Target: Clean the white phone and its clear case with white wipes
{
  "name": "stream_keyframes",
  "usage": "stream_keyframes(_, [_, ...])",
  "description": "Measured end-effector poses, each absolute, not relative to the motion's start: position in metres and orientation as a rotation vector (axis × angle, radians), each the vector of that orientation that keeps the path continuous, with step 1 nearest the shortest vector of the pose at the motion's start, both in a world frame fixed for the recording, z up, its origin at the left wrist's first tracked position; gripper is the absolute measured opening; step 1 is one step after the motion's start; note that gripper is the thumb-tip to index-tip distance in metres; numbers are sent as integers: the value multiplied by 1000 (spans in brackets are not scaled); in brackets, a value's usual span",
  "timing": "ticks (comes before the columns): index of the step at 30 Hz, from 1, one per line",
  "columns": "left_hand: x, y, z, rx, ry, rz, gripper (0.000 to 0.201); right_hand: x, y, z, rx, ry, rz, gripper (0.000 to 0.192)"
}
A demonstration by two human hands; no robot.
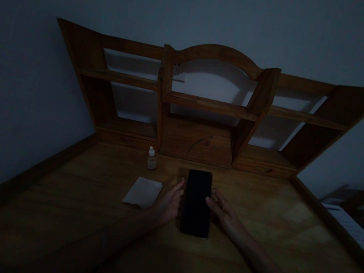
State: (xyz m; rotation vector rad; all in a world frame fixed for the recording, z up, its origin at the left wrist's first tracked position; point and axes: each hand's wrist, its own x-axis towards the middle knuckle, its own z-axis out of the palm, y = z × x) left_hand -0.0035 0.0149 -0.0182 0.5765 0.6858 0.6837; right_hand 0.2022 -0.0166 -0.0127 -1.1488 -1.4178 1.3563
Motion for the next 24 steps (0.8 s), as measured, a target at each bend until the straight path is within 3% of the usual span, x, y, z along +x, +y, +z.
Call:
stream_keyframes(6, [0,14,-23,578,745,723,37,203,-16,-9,-1150,-1411,1266,46])
stream_keyframes(12, [-2,11,-32,575,757,774,27,208,-3,-29,-1006,-1201,1475,46])
stream_keyframes(20, [-4,11,-38,560,775,765,60,213,-2,-28,-1006,-1215,1542,45])
stream_keyframes(24, [-2,6,-34,542,761,821,68,217,-8,-20,-1122,-1269,1585,57])
